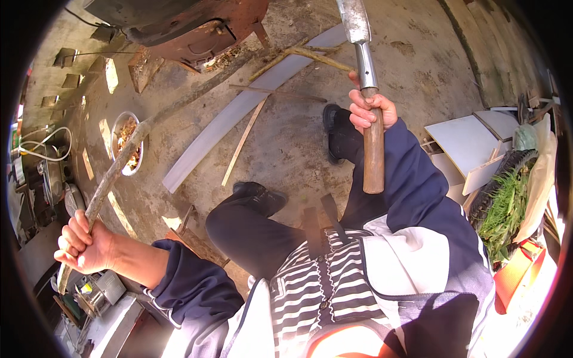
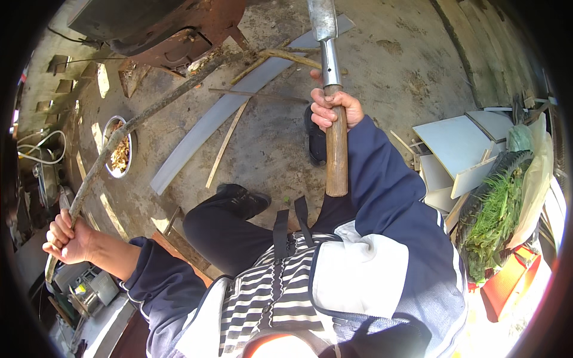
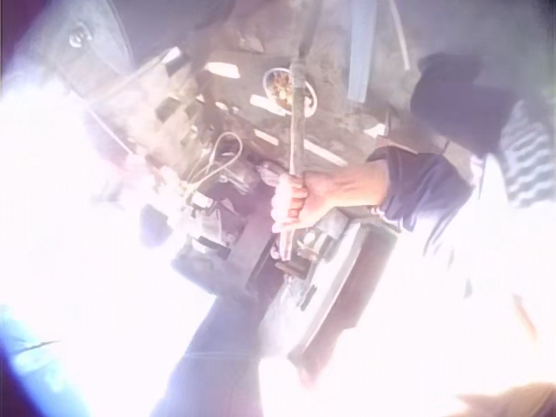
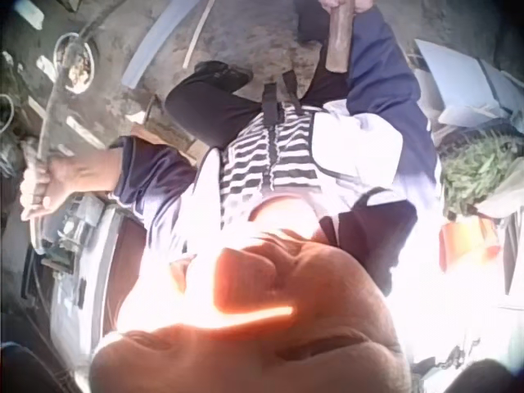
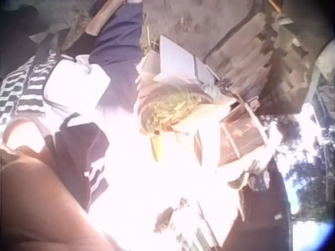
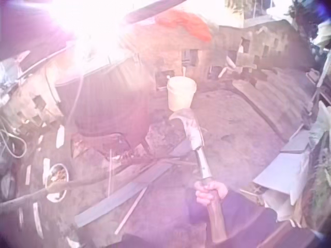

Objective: The person sits on the floor and uses a curved blade to cut thin wooden strips and a larger flat board into smaller pieces. They handle the strips and board, align them, and make repeated cuts, placing the cut pieces on the floor.

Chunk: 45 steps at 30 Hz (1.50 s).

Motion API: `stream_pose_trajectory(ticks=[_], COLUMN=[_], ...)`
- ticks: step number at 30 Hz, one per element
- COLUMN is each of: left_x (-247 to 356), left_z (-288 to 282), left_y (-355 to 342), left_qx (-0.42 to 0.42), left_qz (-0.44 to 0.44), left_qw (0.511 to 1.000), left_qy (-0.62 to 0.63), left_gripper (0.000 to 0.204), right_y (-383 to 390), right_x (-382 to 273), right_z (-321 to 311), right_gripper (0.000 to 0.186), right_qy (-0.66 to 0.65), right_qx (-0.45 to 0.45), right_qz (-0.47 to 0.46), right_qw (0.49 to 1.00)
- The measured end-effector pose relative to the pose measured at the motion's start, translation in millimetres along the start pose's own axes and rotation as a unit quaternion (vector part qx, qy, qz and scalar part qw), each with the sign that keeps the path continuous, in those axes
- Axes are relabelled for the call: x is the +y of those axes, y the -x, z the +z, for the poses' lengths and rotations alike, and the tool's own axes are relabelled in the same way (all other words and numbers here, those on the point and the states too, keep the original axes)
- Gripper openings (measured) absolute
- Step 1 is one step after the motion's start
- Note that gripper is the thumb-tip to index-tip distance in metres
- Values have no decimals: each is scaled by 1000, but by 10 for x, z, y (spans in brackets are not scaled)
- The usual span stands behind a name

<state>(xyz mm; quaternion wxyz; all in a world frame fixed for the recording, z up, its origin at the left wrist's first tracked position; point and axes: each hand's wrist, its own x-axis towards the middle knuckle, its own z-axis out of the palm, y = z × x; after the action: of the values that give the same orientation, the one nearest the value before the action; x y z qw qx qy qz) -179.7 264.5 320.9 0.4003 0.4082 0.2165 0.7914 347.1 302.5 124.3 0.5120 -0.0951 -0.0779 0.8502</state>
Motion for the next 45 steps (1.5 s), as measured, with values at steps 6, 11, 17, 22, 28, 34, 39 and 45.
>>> stream_pose_trajectory(ticks=[6, 11, 17, 22, 28, 34, 39, 45], left_x=[1584, 2542, 3282, 3208, 2945, 3020, 2730, 2684], left_z=[155, 197, 265, 254, -123, -262, -305, -187], left_y=[149, 420, 663, 855, 864, 937, 913, 952], left_qx=[-1, 22, 69, 122, 106, 103, 101, 61], left_qz=[98, 193, 283, 324, 278, 244, 194, 208], left_qw=[995, 975, 938, 920, 941, 948, 957, 959], left_qy=[-25, -104, -190, -185, -160, -175, -193, -183], left_gripper=[30, 32, 34, 36, 40, 40, 47, 45], right_y=[509, 1001, 1097, 513, 37, -710, -1183, -1404], right_x=[24, 130, 343, 741, 1208, 1582, 2129, 2606], right_z=[208, 797, 1050, 1321, 1407, 1343, 1150, 286], right_gripper=[63, 69, 77, 62, 40, 44, 49, 43], right_qy=[93, 290, 360, 557, 595, 696, 705, 762], right_qx=[12, 92, -7, -67, -21, -132, -95, -8], right_qz=[110, 234, 312, 257, 285, 28, 16, 185], right_qw=[990, 923, 879, 787, 751, 706, 702, 621])
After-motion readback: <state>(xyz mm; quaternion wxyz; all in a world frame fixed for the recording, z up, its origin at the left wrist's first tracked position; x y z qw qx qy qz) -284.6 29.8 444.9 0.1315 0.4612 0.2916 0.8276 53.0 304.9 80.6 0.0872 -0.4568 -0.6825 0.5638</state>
